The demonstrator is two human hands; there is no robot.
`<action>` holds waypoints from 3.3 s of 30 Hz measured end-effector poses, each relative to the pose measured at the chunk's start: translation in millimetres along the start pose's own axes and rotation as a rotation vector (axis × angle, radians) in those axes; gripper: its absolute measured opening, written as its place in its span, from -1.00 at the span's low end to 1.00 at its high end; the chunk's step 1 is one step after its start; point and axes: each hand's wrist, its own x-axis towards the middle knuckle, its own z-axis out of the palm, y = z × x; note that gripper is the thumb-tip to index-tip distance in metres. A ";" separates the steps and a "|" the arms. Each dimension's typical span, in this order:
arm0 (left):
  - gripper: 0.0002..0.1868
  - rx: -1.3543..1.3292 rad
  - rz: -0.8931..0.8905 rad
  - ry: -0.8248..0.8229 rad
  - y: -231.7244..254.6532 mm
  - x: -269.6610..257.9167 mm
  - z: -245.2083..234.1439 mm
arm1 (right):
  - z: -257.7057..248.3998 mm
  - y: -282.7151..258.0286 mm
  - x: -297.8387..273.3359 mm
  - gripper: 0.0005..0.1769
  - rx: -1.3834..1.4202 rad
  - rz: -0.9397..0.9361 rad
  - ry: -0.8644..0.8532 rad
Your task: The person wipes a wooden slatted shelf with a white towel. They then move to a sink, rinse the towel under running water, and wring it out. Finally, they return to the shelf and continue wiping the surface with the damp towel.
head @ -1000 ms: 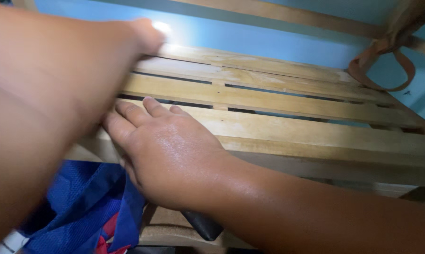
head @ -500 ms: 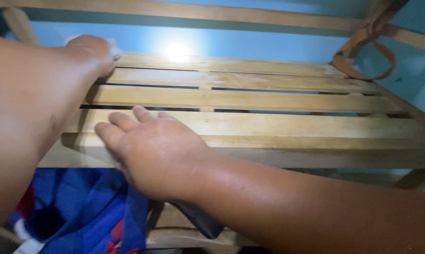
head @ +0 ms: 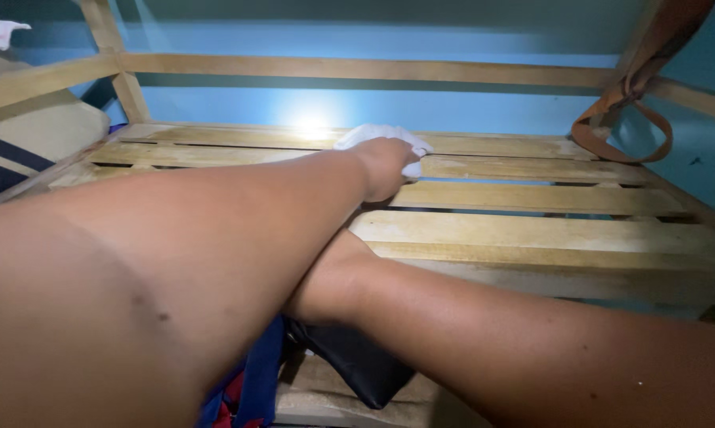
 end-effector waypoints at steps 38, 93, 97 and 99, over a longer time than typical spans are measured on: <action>-0.42 -0.527 -0.145 0.003 104.4 -124.6 -58.3 | -104.4 91.8 -26.5 -0.52 0.416 0.187 0.513; -0.17 -0.015 -0.901 -0.059 -4.3 -157.8 -59.9 | -179.6 140.0 -102.4 -0.58 1.263 0.193 0.298; -0.21 -0.003 -1.063 -0.156 13.6 -154.4 -65.8 | -195.5 172.9 -99.7 -0.55 0.756 0.392 0.507; -0.22 0.007 -1.076 -0.199 20.3 -152.5 -70.7 | -197.3 181.6 -108.1 -0.50 0.044 0.512 0.825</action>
